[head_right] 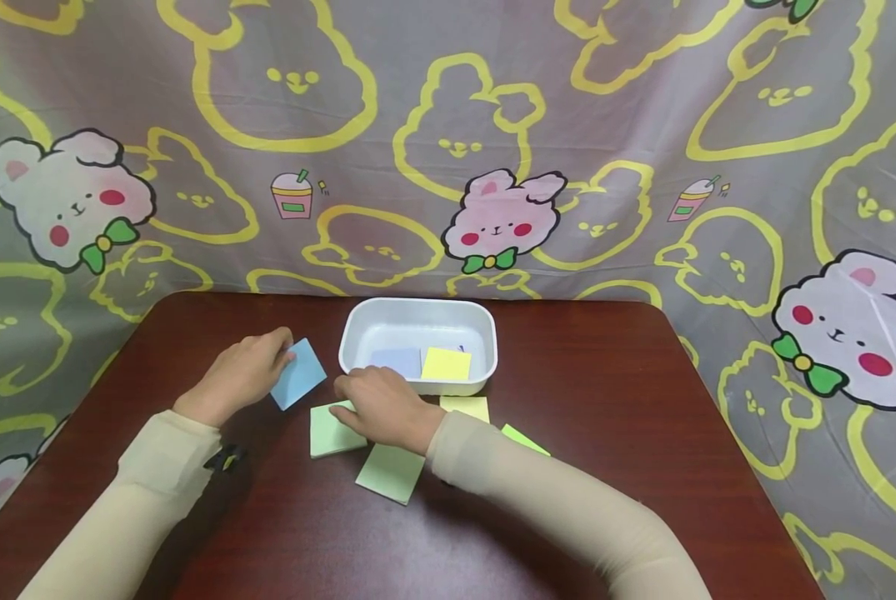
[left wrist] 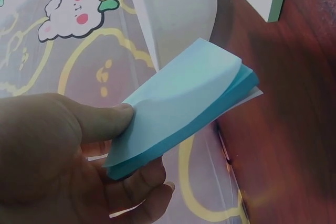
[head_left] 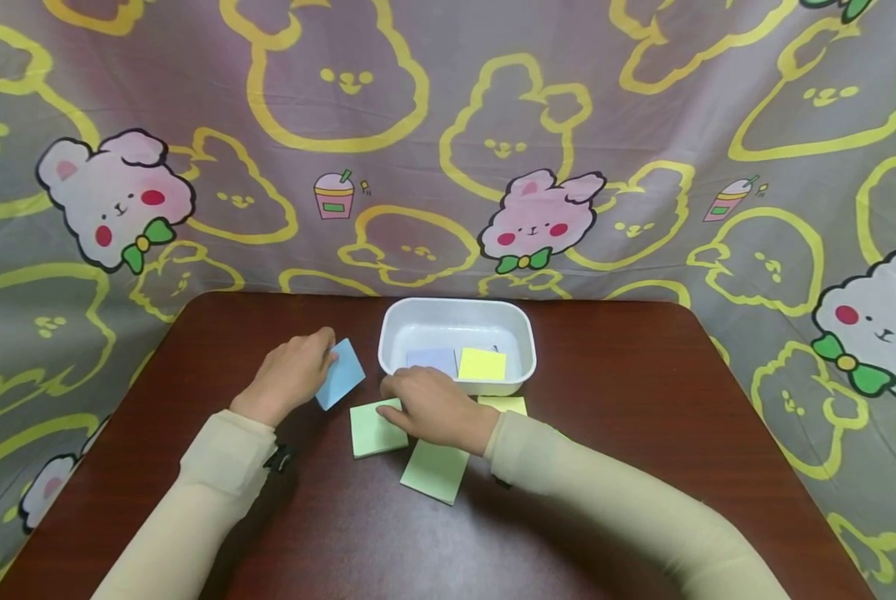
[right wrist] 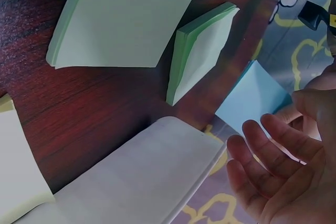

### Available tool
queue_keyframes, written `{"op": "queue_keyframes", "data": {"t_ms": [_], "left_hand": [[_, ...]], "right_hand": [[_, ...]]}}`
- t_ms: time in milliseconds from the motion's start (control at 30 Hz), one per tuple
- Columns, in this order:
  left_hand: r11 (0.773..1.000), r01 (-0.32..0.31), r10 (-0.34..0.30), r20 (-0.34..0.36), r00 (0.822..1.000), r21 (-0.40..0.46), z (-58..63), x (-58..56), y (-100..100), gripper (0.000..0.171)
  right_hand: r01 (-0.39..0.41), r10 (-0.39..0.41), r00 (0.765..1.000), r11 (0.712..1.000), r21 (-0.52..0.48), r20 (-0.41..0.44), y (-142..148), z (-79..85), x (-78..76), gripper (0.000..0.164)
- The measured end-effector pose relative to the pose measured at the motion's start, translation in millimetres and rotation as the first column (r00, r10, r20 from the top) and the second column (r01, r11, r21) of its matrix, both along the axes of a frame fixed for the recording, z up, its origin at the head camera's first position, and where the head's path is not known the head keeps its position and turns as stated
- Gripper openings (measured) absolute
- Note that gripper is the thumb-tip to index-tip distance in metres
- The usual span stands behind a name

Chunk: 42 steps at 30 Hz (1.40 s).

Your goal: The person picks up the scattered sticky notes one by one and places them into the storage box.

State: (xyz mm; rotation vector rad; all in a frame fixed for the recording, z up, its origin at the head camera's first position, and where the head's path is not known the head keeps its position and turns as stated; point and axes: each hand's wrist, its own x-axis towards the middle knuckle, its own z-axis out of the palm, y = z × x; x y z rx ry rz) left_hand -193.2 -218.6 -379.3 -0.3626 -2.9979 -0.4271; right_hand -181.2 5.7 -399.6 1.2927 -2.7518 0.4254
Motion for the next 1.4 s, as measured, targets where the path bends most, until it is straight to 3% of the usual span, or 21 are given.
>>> {"op": "queue_keyframes", "data": {"t_ms": [900, 1400], "left_hand": [[1.0, 0.006, -0.007, -0.01, 1.0, -0.002, 15.4, 6.6, 6, 0.011], [0.999, 0.035, -0.035, -0.042, 0.999, 0.006, 23.5, 2.1, 17, 0.012]], "right_hand": [[0.005, -0.005, 1.0, 1.0, -0.015, -0.012, -9, 8.5, -0.1, 0.018], [0.021, -0.022, 0.999, 0.999, -0.036, -0.028, -11, 20.0, -2.8, 0.018]]}}
